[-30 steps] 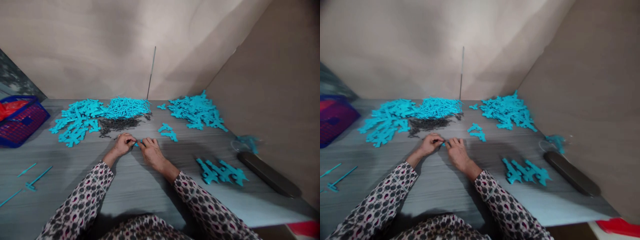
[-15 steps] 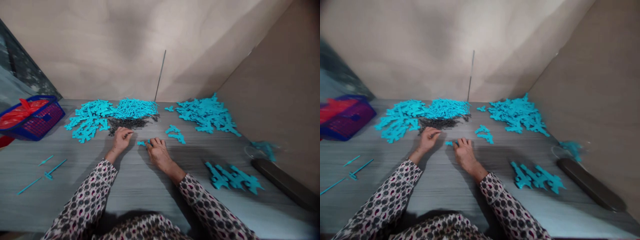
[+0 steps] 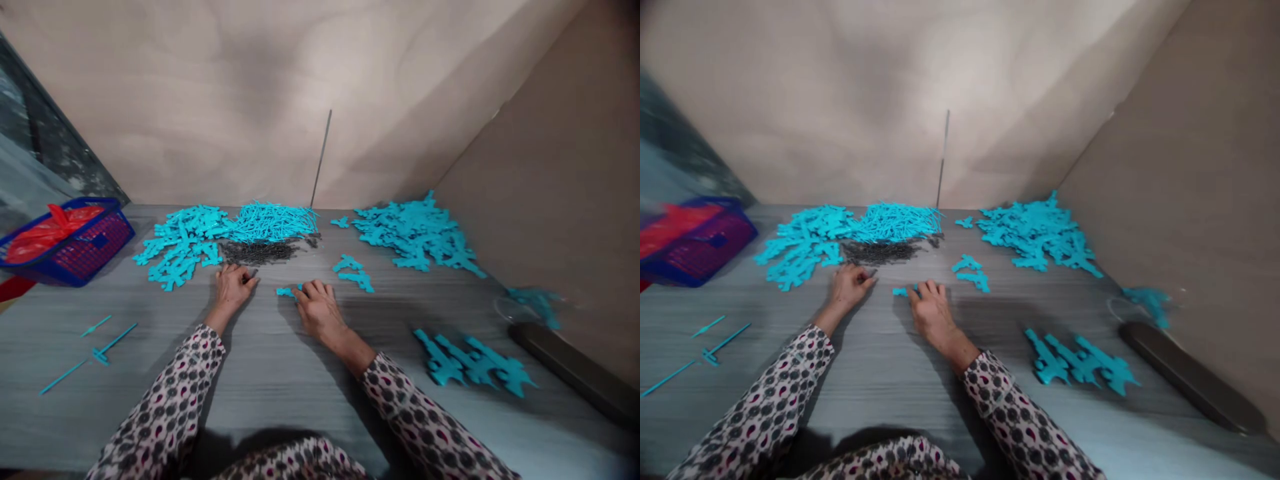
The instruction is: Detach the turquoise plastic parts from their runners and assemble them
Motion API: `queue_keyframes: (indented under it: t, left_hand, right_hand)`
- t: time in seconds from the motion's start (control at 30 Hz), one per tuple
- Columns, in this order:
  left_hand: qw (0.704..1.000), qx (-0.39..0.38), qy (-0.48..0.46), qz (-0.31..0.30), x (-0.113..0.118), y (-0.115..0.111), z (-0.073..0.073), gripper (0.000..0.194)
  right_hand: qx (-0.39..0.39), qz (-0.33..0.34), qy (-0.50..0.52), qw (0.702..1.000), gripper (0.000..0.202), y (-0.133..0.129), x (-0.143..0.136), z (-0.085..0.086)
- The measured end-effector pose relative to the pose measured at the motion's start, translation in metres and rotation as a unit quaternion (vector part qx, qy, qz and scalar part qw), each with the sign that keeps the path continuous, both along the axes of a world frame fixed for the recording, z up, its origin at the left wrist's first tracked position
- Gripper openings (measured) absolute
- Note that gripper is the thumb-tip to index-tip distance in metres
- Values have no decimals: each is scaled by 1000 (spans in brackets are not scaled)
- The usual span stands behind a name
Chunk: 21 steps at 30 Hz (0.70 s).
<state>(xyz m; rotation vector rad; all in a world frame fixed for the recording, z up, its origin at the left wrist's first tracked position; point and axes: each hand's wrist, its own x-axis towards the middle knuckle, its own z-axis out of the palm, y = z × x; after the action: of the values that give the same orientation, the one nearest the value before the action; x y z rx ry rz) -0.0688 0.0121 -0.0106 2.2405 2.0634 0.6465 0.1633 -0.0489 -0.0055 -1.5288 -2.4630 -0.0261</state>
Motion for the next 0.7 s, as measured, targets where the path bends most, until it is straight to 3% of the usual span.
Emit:
queue_keyframes:
  t: [0.2,0.37,0.47,0.53,0.63,0.7]
  left_hand:
    - [999,22,-25,-27,22,38,-10,21]
    - [988,75,-80,-105,32,43,-12,26]
    - [981,121,-108,-108,7,36,-9,24]
    - [986,131,-97,-44,-23,32,-6,20]
    - [988,99,-39,110,-71,28,-3,16]
    - [989,66,-7,130,-92,28,-3,24]
  right_hand:
    - [29,5,29,999,22,0,1,-3]
    - [69,27,72,995,19,-1,5,-7]
    - [84,40,93,991,19,-1,7,-9]
    - [90,46,104,989,19,-1,7,-9]
    - [92,49,115,988,20,-2,6,-9]
    - [92,50,121,987,20,-2,5,-8]
